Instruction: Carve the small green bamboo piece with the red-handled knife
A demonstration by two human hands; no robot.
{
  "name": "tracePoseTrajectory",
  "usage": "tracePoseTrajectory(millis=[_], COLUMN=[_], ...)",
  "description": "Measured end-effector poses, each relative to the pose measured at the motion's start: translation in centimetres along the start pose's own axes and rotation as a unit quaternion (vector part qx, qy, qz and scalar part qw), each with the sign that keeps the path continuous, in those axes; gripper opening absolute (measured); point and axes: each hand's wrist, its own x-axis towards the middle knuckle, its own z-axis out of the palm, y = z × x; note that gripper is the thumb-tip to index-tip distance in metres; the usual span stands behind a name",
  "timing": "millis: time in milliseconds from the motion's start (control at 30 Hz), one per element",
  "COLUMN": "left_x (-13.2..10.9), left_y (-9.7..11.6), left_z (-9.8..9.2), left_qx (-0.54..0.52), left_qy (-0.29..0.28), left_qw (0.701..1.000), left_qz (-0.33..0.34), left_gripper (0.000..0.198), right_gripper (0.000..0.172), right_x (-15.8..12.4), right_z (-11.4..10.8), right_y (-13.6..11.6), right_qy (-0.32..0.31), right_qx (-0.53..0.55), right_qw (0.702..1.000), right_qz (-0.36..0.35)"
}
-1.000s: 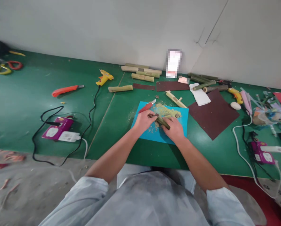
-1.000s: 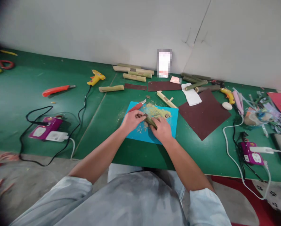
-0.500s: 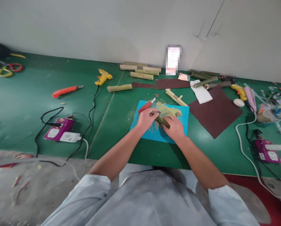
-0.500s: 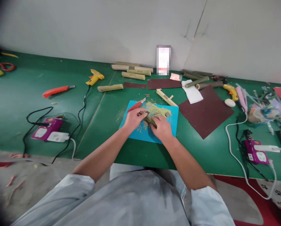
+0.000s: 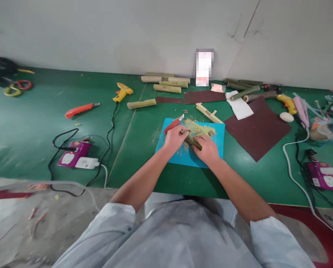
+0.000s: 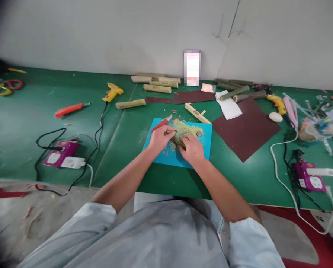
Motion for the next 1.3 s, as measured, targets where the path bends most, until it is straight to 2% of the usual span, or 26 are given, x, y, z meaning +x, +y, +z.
tracePoseTrajectory(millis=[267, 467, 733, 800, 867, 933, 967, 1033, 1100, 1200, 1300], left_x=[-0.5, -0.9, 0.0, 0.2, 0.2, -0.1, -0.3, -0.8, -1.2, -1.5, -1.2], left_y=[0.6, 0.7, 1.0, 1.5, 2.1, 2.6, 2.8, 3.1, 3.2, 2.8, 2.0], left_z=[-0.1, -0.3, -1.8, -2.2, -2.4, -2.4, -2.3, -2.0, -1.5, -1.0, -0.7], left_qx=[0.003, 0.013, -0.121, -0.214, -0.313, -0.344, -0.322, -0.233, -0.15, -0.12, -0.079], left_qy=[0.005, -0.014, 0.047, 0.026, -0.036, -0.074, -0.065, -0.014, 0.016, 0.002, 0.018], left_qw=[1.0, 1.0, 0.99, 0.972, 0.937, 0.922, 0.932, 0.966, 0.986, 0.99, 0.996], left_qz=[0.003, -0.012, -0.047, -0.095, -0.149, -0.165, -0.154, -0.11, -0.071, -0.066, -0.044], left_gripper=[0.015, 0.017, 0.026, 0.026, 0.029, 0.03, 0.028, 0.022, 0.017, 0.015, 0.011], right_gripper=[0.036, 0.035, 0.033, 0.032, 0.031, 0.031, 0.031, 0.031, 0.031, 0.032, 0.032], right_x=[0.2, 0.1, 0.2, 0.3, 0.5, 0.5, 0.5, 0.5, 0.4, 0.4, 0.4], right_z=[0.0, -0.3, -0.8, -0.8, -0.8, -0.8, -0.8, -0.9, -0.9, -1.0, -1.0], right_y=[-0.1, -0.4, -0.5, -0.4, -0.2, -0.1, -0.1, -0.1, 0.0, -0.1, 0.0], right_qy=[0.003, 0.002, 0.009, 0.012, 0.015, 0.018, 0.02, 0.017, 0.016, 0.016, 0.013], right_qx=[-0.003, -0.008, -0.024, -0.024, -0.022, -0.018, -0.017, -0.015, -0.016, -0.024, -0.023], right_qw=[1.0, 1.0, 1.0, 1.0, 1.0, 1.0, 1.0, 1.0, 1.0, 1.0, 1.0], right_qz=[-0.003, 0.002, 0.003, 0.004, 0.006, 0.007, 0.006, 0.0, -0.001, -0.004, -0.013])
